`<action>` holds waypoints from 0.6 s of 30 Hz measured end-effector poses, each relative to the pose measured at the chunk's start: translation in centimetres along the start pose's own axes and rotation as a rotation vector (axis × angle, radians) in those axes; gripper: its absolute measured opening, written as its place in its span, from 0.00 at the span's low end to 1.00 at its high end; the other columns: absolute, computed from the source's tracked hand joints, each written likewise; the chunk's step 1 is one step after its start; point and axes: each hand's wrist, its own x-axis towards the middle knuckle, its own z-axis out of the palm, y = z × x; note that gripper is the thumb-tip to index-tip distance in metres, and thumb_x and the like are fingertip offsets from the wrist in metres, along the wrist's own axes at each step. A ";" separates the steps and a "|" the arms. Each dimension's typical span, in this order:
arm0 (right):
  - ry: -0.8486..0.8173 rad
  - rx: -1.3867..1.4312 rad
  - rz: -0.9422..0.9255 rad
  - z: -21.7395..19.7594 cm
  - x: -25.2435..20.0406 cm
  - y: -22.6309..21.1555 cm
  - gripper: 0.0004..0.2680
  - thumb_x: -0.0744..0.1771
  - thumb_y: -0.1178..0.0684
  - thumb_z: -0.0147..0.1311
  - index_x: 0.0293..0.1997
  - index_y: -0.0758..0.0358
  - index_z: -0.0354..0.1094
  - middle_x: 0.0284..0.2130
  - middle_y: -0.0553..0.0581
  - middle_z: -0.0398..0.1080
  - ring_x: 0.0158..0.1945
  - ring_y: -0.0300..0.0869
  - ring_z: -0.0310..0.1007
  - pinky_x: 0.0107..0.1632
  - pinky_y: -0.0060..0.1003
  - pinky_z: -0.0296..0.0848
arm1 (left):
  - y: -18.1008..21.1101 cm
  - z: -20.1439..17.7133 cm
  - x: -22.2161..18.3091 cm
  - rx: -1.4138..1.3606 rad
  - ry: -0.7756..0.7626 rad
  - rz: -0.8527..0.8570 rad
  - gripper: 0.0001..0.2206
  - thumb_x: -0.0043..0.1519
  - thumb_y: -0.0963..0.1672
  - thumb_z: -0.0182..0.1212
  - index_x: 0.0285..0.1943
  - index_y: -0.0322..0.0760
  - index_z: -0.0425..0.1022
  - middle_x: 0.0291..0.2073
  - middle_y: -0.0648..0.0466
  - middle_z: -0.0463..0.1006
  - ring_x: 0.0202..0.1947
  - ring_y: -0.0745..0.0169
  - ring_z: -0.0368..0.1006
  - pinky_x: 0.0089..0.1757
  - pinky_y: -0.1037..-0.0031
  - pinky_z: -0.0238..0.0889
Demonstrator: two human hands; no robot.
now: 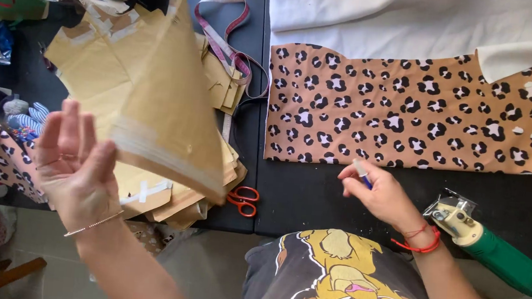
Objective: Preparing and securing paper patterns onto fabric using tape and a pen for layout
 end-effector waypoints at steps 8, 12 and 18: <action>-0.210 0.337 -0.357 4.4 0.3 -2.1 0.21 0.55 0.41 0.55 0.45 0.62 0.62 0.44 0.64 0.66 0.36 0.40 0.64 0.38 0.34 0.62 | -5.0 13.0 -6.1 -1.009 0.169 -0.334 0.30 0.52 0.33 0.51 0.62 0.49 0.54 0.47 0.51 0.70 0.44 0.64 0.69 0.45 0.78 0.66; 0.257 0.654 -0.310 2.9 0.7 -5.8 0.19 0.60 0.56 0.52 0.52 0.68 0.48 0.27 0.57 0.61 0.21 0.41 0.65 0.26 0.29 0.69 | -7.0 20.9 -12.8 -0.827 0.106 -0.703 0.31 0.38 0.30 0.61 0.52 0.36 0.61 0.42 0.49 0.71 0.40 0.57 0.70 0.38 0.71 0.70; 0.600 -0.002 0.195 -9.8 2.2 5.2 0.08 0.63 0.52 0.55 0.32 0.54 0.55 0.22 0.44 0.54 0.22 0.29 0.50 0.23 0.24 0.55 | -11.0 20.7 -12.7 0.223 -0.772 -0.336 0.14 0.44 0.44 0.63 0.40 0.50 0.73 0.34 0.55 0.75 0.37 0.67 0.69 0.41 0.82 0.60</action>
